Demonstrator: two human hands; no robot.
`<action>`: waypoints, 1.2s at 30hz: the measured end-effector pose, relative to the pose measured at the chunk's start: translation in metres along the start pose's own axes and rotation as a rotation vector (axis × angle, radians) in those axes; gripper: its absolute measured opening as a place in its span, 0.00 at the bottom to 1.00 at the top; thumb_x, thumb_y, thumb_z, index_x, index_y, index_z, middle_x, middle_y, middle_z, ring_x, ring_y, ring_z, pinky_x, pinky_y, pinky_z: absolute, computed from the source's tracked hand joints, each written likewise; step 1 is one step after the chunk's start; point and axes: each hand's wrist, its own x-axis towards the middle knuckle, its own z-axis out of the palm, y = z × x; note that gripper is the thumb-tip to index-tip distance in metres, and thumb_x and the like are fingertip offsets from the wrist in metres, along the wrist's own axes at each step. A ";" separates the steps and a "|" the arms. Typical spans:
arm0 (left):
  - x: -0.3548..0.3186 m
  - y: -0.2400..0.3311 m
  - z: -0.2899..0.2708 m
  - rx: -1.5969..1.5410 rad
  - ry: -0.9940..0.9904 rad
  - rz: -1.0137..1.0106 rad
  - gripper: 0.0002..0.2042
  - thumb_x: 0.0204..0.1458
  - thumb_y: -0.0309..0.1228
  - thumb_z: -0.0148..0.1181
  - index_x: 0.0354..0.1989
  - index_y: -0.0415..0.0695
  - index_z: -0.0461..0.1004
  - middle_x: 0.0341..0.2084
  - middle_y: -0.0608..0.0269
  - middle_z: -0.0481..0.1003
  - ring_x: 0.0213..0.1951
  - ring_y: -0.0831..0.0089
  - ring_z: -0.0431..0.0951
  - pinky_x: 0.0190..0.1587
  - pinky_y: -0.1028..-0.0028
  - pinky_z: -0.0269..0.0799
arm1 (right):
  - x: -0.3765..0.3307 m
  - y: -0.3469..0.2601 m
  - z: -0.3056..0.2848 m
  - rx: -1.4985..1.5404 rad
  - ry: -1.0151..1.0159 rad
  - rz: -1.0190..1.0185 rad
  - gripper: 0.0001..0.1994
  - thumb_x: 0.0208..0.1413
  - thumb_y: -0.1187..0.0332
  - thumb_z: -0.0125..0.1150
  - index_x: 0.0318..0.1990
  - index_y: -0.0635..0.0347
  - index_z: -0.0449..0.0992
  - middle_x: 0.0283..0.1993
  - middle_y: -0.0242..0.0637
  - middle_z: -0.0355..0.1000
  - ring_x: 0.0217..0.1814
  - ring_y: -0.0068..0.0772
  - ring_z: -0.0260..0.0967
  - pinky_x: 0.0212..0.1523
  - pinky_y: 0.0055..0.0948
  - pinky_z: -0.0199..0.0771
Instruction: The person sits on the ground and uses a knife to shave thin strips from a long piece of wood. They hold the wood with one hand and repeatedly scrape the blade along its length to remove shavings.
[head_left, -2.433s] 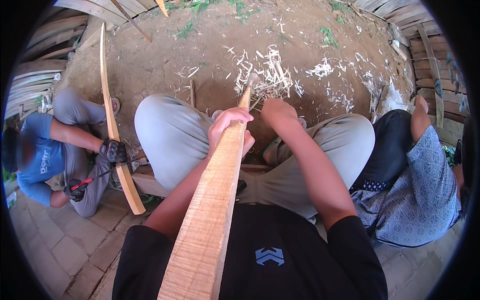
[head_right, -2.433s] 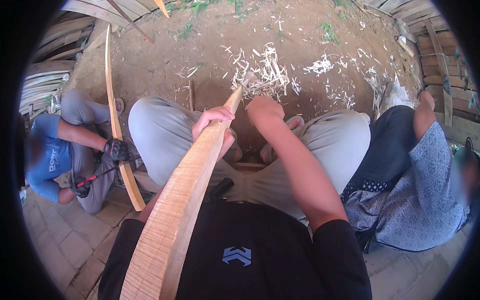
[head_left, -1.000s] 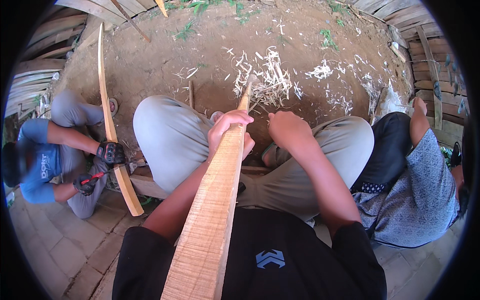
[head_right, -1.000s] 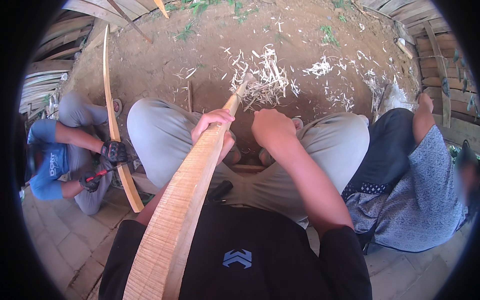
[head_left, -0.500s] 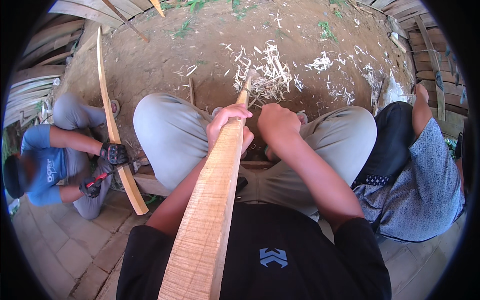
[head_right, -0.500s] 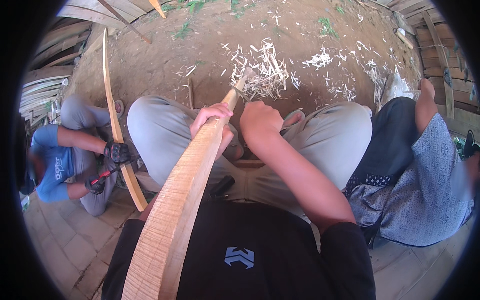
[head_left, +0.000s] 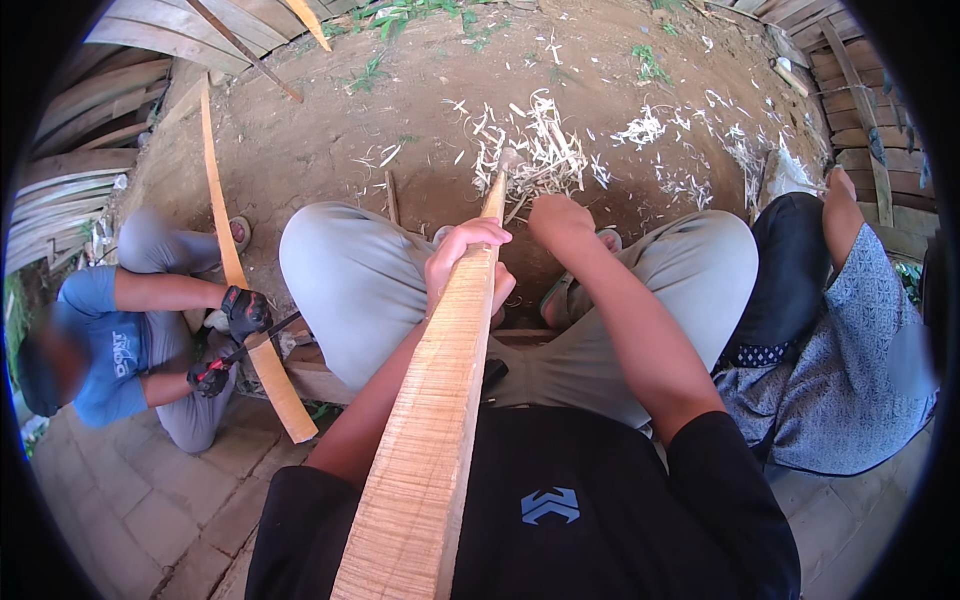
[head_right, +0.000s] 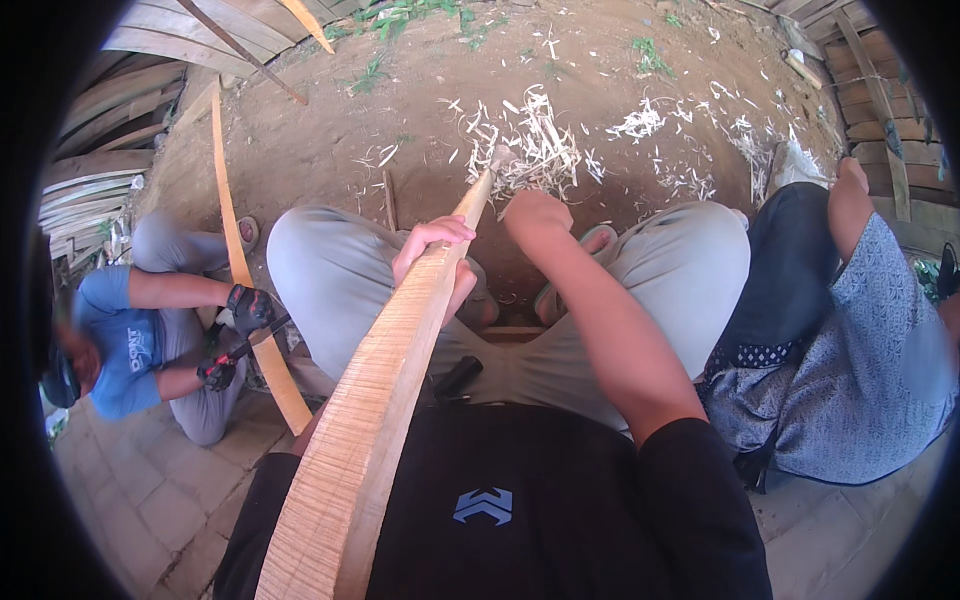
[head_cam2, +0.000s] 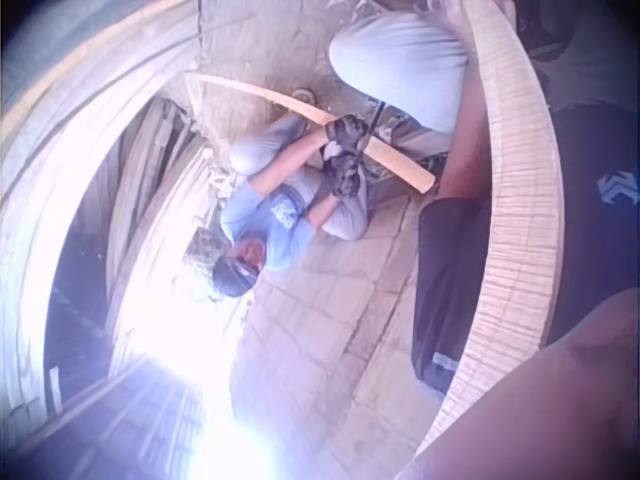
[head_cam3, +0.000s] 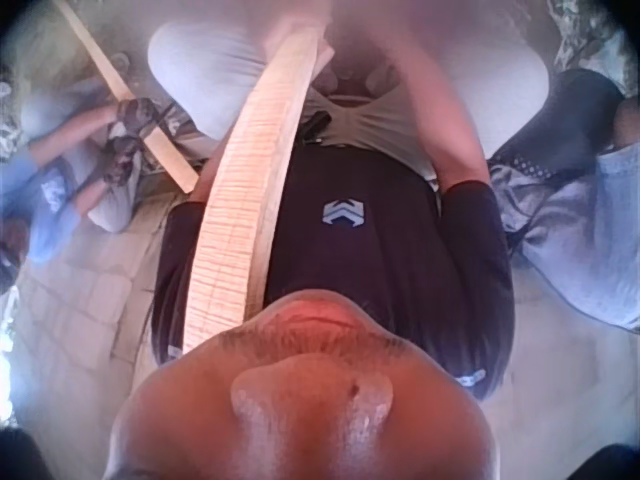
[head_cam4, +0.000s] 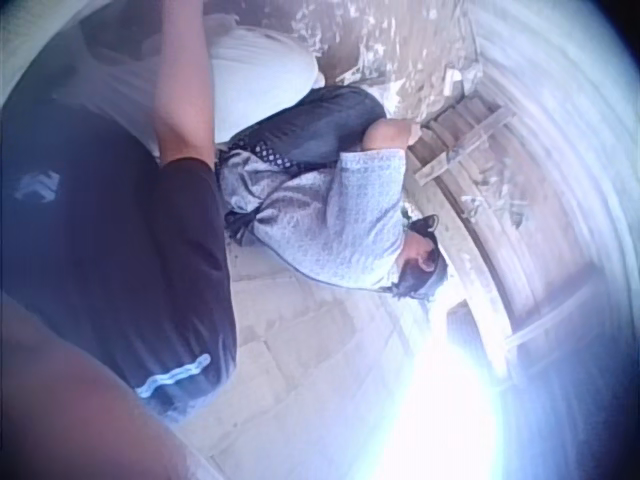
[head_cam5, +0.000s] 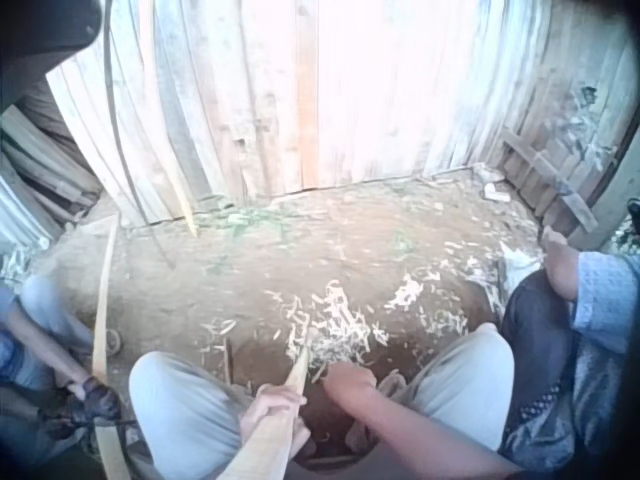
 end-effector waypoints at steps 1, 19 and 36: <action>0.000 0.000 0.000 -0.003 0.010 -0.005 0.19 0.36 0.14 0.60 0.40 0.41 0.72 0.37 0.60 0.79 0.48 0.65 0.78 0.55 0.69 0.69 | -0.008 -0.002 -0.004 -0.006 0.000 -0.011 0.16 0.62 0.64 0.50 0.46 0.62 0.82 0.50 0.48 0.79 0.54 0.49 0.78 0.51 0.43 0.79; -0.011 -0.009 -0.006 -0.059 -0.056 -0.072 0.19 0.35 0.15 0.62 0.40 0.43 0.71 0.37 0.62 0.77 0.52 0.65 0.75 0.59 0.67 0.62 | -0.100 -0.011 -0.066 -0.195 0.157 -0.100 0.21 0.67 0.54 0.48 0.38 0.63 0.82 0.38 0.51 0.80 0.44 0.54 0.80 0.46 0.47 0.80; -0.011 -0.005 -0.003 -0.011 -0.049 -0.004 0.19 0.38 0.14 0.57 0.40 0.43 0.68 0.37 0.60 0.76 0.53 0.64 0.76 0.57 0.67 0.68 | -0.083 -0.015 -0.049 -0.087 0.173 -0.062 0.12 0.58 0.69 0.53 0.42 0.59 0.83 0.44 0.45 0.81 0.48 0.46 0.81 0.45 0.40 0.82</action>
